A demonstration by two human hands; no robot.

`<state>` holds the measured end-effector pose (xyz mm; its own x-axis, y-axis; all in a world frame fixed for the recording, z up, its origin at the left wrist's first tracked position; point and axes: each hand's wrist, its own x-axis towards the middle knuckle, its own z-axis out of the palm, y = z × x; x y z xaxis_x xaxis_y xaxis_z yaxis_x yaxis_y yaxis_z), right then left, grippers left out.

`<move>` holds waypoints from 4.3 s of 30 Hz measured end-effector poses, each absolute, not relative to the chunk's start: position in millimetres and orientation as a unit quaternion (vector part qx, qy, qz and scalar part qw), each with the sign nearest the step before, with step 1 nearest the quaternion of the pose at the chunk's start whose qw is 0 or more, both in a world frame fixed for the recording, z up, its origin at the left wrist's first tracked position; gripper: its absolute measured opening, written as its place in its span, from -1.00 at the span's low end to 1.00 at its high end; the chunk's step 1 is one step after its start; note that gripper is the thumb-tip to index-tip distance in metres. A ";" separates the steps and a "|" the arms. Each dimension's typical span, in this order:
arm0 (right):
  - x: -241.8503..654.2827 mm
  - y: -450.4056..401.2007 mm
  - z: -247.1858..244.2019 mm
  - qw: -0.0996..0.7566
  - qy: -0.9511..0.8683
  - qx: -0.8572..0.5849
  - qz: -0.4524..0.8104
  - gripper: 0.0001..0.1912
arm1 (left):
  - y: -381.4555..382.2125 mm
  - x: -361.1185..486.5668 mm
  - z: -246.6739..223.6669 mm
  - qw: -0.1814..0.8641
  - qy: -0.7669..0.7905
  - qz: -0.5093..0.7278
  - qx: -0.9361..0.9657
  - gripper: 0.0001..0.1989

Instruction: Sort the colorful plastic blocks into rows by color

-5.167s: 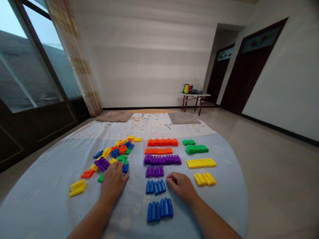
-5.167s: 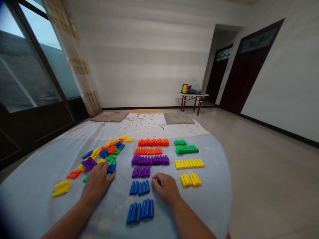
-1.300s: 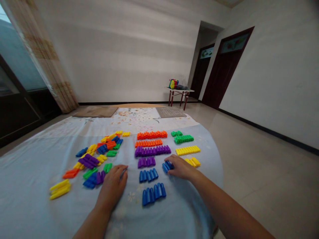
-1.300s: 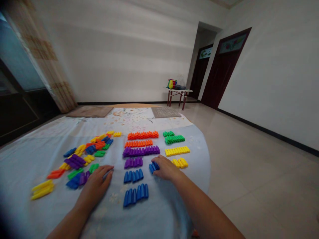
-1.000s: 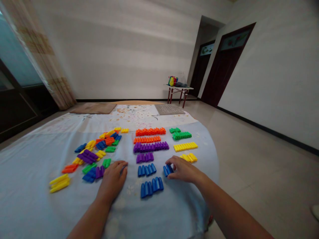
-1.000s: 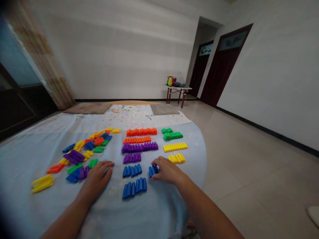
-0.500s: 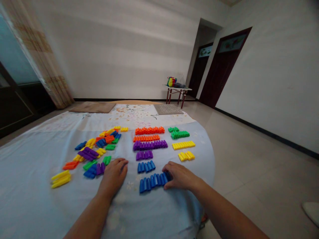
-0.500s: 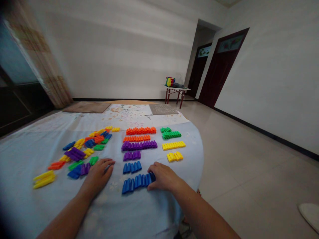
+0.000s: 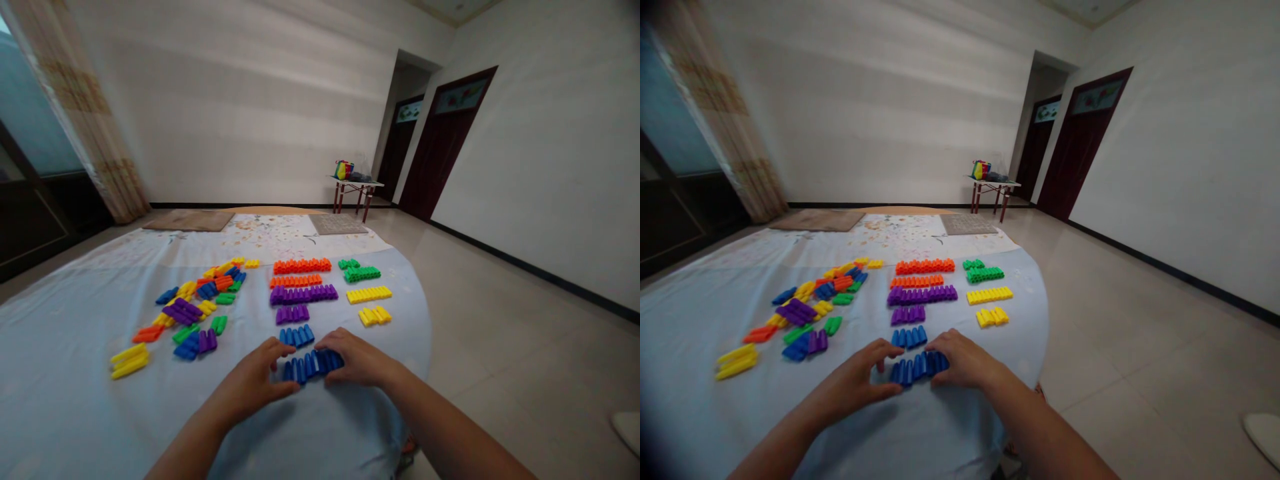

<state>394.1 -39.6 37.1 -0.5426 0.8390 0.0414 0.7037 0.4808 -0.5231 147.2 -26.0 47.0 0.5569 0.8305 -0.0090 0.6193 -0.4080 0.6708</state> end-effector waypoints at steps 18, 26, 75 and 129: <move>390.7 -41.1 40.5 0.239 -0.807 -0.472 0.263 -0.43 | -31.8 146.3 35.9 0.308 0.438 0.193 0.822 -0.37; 398.2 -26.1 12.0 0.389 -0.704 -0.553 0.215 -0.62 | 0.8 60.6 37.6 0.080 0.631 0.325 0.700 -0.59; 373.3 -26.4 31.1 0.405 -0.772 -0.473 0.125 -0.79 | -21.4 103.2 33.9 0.197 0.567 0.259 0.757 -0.46; 409.9 -48.9 45.1 0.086 -0.772 -0.582 0.240 -0.25 | -32.7 116.2 40.2 0.294 0.544 0.131 0.775 -0.53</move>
<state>409.9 -48.9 45.1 -0.3067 0.9406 -0.1457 0.8579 0.2068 -0.4704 116.2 -32.7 40.2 0.3746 0.9197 -0.1175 0.7662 -0.2357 0.5979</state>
